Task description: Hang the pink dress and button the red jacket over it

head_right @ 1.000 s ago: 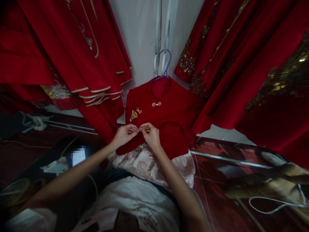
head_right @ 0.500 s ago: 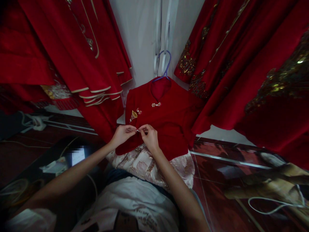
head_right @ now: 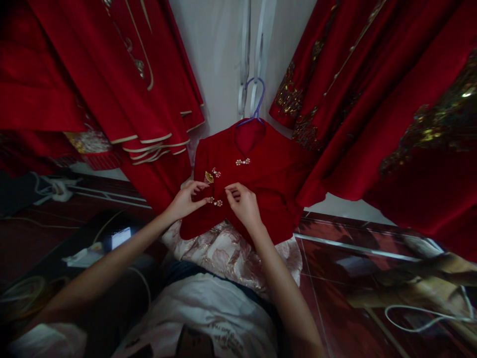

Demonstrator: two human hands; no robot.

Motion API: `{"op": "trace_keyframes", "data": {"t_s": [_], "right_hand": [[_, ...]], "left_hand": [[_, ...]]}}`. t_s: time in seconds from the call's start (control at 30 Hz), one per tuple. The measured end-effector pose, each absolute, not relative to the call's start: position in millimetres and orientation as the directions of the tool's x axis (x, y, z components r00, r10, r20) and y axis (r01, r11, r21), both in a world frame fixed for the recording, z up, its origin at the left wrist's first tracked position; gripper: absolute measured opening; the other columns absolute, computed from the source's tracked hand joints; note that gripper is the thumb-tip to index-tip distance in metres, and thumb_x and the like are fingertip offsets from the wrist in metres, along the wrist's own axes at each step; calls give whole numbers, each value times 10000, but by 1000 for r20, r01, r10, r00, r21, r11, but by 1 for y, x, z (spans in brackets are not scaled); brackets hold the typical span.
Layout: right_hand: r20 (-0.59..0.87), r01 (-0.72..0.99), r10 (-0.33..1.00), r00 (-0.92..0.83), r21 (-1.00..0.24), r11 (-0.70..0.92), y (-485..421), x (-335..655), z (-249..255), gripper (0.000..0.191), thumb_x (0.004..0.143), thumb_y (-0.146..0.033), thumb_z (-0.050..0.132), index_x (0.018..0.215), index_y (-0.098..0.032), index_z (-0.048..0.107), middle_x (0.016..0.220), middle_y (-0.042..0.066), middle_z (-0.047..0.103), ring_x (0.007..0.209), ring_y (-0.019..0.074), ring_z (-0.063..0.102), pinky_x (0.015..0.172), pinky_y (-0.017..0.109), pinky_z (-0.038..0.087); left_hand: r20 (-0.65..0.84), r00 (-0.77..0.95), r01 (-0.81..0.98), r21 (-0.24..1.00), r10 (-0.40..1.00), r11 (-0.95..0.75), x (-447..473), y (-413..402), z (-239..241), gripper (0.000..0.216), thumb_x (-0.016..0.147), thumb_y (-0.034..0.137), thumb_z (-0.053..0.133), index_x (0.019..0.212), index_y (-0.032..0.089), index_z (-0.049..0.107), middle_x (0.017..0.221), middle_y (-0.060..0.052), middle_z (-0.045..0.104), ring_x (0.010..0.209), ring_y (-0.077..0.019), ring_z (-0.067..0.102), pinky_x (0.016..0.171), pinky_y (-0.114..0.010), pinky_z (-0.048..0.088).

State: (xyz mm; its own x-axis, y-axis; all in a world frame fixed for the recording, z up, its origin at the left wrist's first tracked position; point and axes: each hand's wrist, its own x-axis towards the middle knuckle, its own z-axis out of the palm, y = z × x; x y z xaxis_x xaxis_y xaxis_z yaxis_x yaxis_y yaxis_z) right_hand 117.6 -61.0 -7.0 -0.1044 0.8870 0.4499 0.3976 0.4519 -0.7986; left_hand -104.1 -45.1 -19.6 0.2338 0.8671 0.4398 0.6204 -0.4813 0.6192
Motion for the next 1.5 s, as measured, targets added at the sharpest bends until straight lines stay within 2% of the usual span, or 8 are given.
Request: {"op": "trace_keyframes", "data": {"t_s": [0.3,0.67,0.83,0.93,1.03,1.23,1.33,1.5], "right_hand": [[484,267,873,63,-851,452,-61,152,21,272,838,-429,609,963,-191,647,846,57,699,725,153,676,658,274,572],[477,214,879,-6,-858,468,-68,148,26,249,844,-405,610,954,-184,637,788,38,677,709,146,671,640,268,585],[481,214,877,-16,-855,473,-67,149,25,235,846,-392,614,955,-185,640,775,30,669,706,144,669,627,264,584],[479,208,877,-31,-855,475,-66,149,25,229,844,-387,620,954,-188,643,772,27,668,708,147,671,620,265,582],[477,207,878,-49,-855,476,-67,148,24,219,847,-378,619,959,-193,646,769,25,668,708,148,673,621,268,580],[481,221,875,-58,-848,481,-68,150,26,220,849,-383,615,957,-194,647,757,24,666,705,151,675,617,270,577],[476,225,877,-61,-850,476,-67,151,26,236,848,-392,613,966,-191,646,763,28,671,706,153,676,617,271,576],[475,234,878,-60,-848,475,-68,154,26,243,841,-403,613,958,-193,647,765,28,674,689,146,672,618,267,573]], "left_hand": [[475,360,727,397,803,-560,-94,-62,-9,207,809,316,654,997,230,667,1007,-47,528,993,-207,501,940,-392,417],[471,478,760,201,741,-618,-83,-66,-33,216,929,315,486,1042,208,636,1033,-78,520,978,-214,474,880,-379,430],[496,541,725,134,679,-676,-83,-65,-31,152,928,268,480,1007,200,590,1094,-69,570,1067,-220,490,1041,-456,362],[502,586,705,72,636,-706,-84,-62,-33,132,932,243,469,998,203,576,1047,-48,607,1063,-207,512,1132,-509,263],[506,605,698,34,615,-715,-85,-60,-35,141,945,238,444,985,203,575,985,-34,625,1022,-191,539,1159,-530,224],[534,621,676,5,574,-737,-87,-58,-38,165,953,202,420,974,204,584,920,-19,628,945,-172,558,1154,-517,262],[545,597,671,63,589,-739,-86,-60,-35,162,962,222,411,954,199,571,868,-7,620,894,-162,559,1142,-493,292],[631,436,730,169,642,-663,-83,-46,-19,242,959,275,422,1165,196,522,1075,-73,579,1054,-204,518,1073,-465,364]]}}
